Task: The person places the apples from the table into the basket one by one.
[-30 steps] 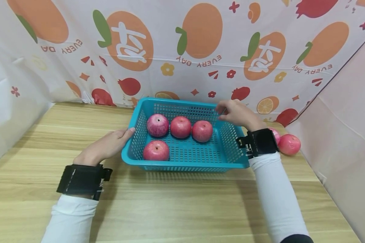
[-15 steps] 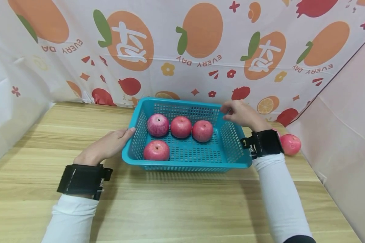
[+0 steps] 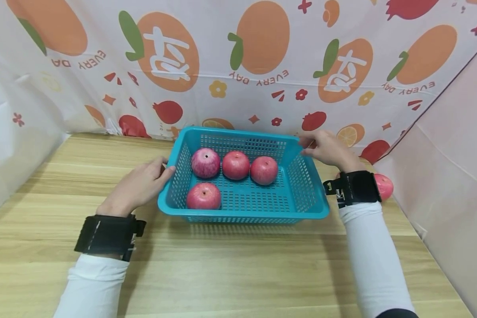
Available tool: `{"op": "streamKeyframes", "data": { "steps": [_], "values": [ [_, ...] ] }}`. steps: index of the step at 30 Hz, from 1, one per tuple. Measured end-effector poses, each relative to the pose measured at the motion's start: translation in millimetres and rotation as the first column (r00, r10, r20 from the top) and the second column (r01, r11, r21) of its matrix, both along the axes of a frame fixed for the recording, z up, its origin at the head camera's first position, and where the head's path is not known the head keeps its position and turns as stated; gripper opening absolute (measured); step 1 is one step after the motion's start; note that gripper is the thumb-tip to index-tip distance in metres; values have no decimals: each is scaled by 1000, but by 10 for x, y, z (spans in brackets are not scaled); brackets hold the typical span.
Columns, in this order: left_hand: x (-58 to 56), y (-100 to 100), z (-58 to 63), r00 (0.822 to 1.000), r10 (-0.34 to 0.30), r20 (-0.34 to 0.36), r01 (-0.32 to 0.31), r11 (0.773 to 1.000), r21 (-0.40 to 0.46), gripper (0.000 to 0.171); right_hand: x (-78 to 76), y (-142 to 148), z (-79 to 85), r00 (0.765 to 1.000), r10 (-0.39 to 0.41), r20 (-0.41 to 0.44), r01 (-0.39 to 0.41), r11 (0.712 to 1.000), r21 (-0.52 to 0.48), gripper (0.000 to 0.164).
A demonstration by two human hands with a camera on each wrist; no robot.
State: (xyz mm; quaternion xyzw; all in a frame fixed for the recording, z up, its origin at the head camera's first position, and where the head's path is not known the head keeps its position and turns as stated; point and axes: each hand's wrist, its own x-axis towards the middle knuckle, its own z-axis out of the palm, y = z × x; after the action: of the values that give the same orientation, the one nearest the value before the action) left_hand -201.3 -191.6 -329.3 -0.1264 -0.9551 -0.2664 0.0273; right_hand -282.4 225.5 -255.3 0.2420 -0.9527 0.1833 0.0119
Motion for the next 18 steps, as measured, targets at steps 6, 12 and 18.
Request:
{"op": "streamKeyframes", "data": {
  "steps": [6, 12, 18],
  "values": [
    [-6, 16, 9, 988, -14, -153, 10, 1000, -22, 35, 4, 112, 17, 1000, -11, -29, 11, 1000, -5, 18],
    [-16, 2, -7, 968, -83, -238, 65, 994, -85, 31, 41, 220, 22, 998, -35, -53, 33, 999, -28, 19],
    [-19, -2, -26, 966, -104, -235, 85, 992, -91, 38, 59, 338, -4, 993, -59, -105, 56, 998, -28, 14]
  ]
}}
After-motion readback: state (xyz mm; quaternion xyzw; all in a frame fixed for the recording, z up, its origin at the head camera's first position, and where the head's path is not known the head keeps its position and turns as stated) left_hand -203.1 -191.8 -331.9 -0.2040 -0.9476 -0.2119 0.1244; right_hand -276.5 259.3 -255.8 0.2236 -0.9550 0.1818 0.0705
